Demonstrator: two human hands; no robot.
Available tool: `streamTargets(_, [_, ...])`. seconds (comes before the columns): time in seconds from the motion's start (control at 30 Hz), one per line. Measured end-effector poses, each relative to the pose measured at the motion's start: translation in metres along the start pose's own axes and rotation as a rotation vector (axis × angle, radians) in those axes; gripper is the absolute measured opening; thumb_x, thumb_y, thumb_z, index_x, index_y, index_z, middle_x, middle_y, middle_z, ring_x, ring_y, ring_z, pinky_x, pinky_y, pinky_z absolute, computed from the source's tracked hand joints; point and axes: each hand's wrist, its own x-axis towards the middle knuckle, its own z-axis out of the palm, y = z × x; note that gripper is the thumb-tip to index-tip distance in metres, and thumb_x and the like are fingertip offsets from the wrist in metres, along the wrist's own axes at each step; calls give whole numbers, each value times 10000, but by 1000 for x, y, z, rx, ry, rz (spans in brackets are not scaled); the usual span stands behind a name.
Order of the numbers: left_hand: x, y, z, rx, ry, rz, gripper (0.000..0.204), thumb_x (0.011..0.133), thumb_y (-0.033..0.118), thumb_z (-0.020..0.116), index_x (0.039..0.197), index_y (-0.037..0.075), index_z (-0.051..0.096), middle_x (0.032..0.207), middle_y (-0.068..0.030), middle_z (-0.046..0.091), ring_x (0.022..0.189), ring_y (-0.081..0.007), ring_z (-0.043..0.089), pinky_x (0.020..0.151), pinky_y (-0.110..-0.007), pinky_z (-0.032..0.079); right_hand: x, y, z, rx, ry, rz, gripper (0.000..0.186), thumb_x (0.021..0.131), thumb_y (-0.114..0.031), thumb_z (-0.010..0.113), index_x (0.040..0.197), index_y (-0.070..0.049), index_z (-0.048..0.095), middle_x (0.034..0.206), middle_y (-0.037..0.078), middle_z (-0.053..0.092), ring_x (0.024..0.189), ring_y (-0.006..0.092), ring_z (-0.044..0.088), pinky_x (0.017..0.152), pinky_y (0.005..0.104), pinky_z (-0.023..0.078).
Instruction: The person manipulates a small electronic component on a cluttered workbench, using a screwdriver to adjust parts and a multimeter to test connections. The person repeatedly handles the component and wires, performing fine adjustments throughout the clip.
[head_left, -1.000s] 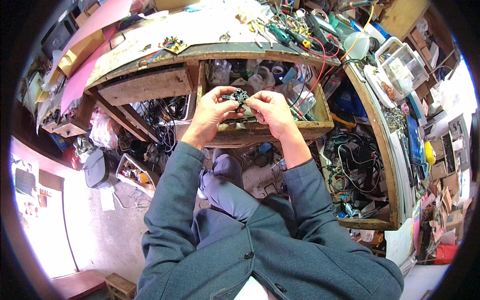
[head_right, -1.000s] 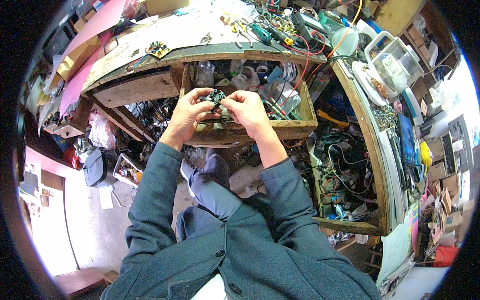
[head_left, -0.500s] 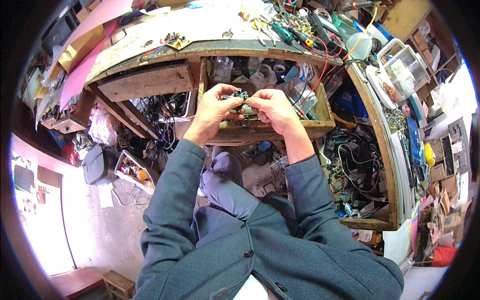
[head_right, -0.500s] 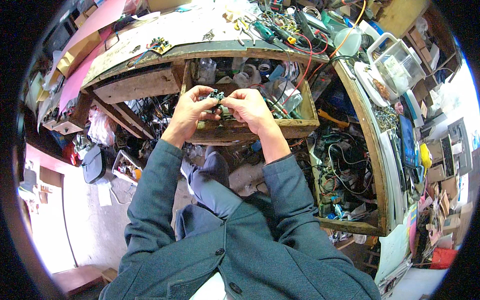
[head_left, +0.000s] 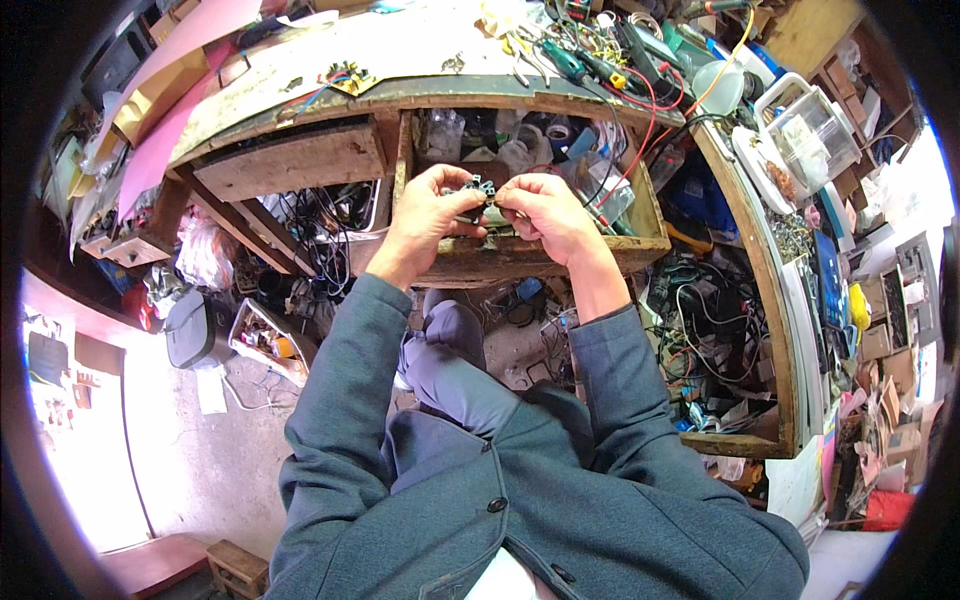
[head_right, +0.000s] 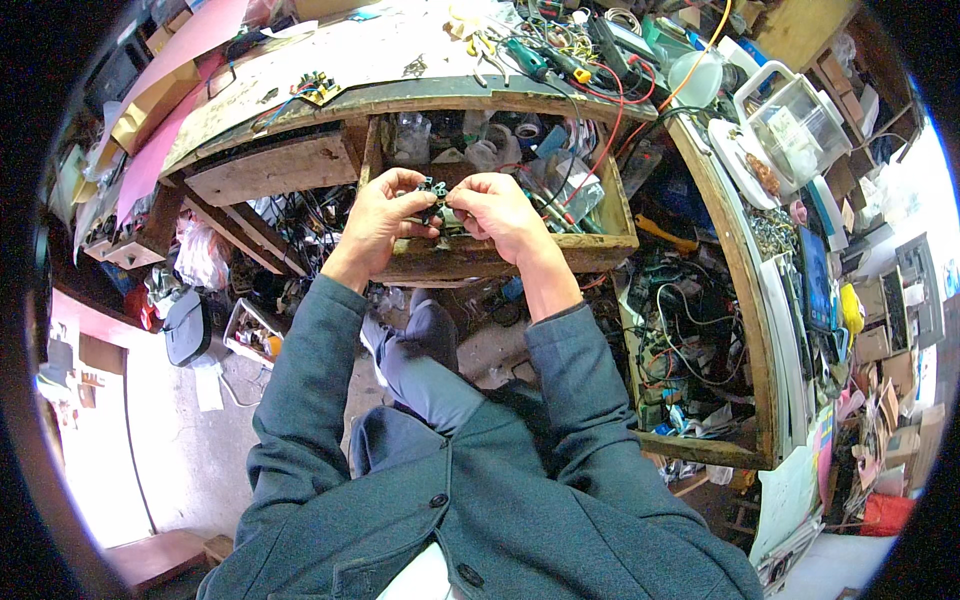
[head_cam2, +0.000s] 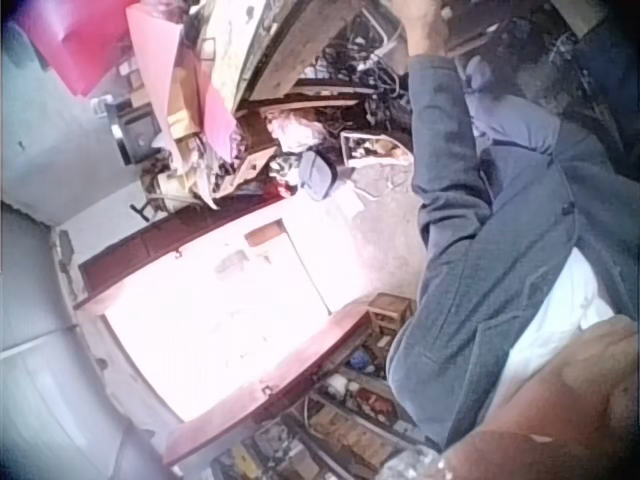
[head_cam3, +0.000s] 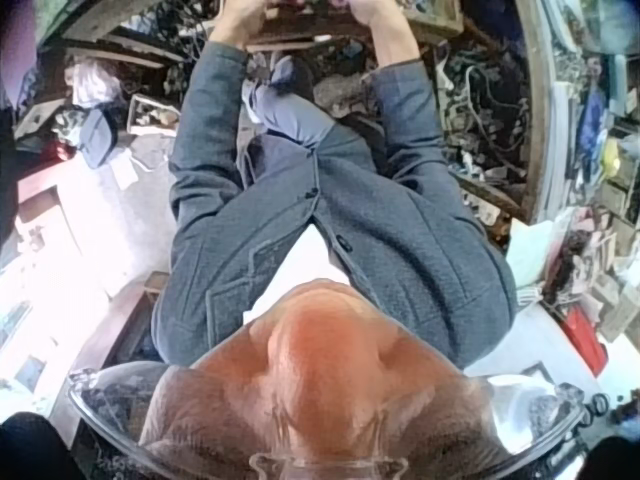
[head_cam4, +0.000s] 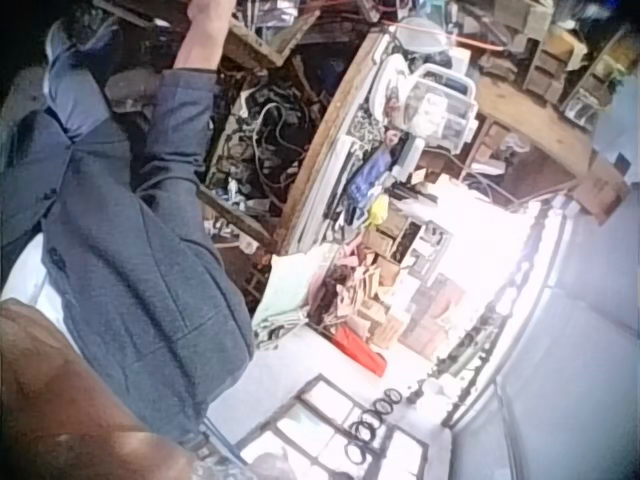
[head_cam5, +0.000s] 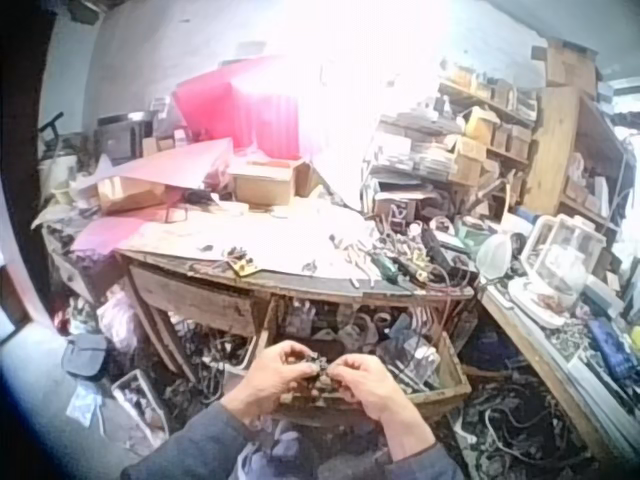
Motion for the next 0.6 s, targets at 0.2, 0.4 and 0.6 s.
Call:
streamTargets(0.2, [1, 2, -2, -37, -3, -1, 288, 889, 94, 685, 1116, 0, 536, 946, -85, 623, 749, -198, 678, 659, -343, 609, 1, -1, -2, -12, -15, 23, 118, 894, -129, 666, 800, -59, 650, 621, -36, 532, 494, 43, 426, 438, 210, 281])
streamTargets(0.4, [0, 4, -2, -52, -26, -15, 288, 889, 78, 671, 1122, -12, 528, 956, -87, 612, 747, -200, 674, 657, -342, 606, 1, -2, -1, -18, -21, 31, 116, 888, -129, 661, 795, -59, 653, 619, -29, 541, 487, 40, 423, 433, 206, 277])
streamTargets(0.6, [0, 3, -4, -43, -32, -26, 290, 889, 77, 672, 1123, -14, 528, 963, -95, 618, 748, -202, 676, 655, -339, 603, 2, -2, 0, -32, -12, 30, 133, 881, -132, 666, 771, -62, 639, 619, -25, 543, 485, 40, 418, 425, 207, 270])
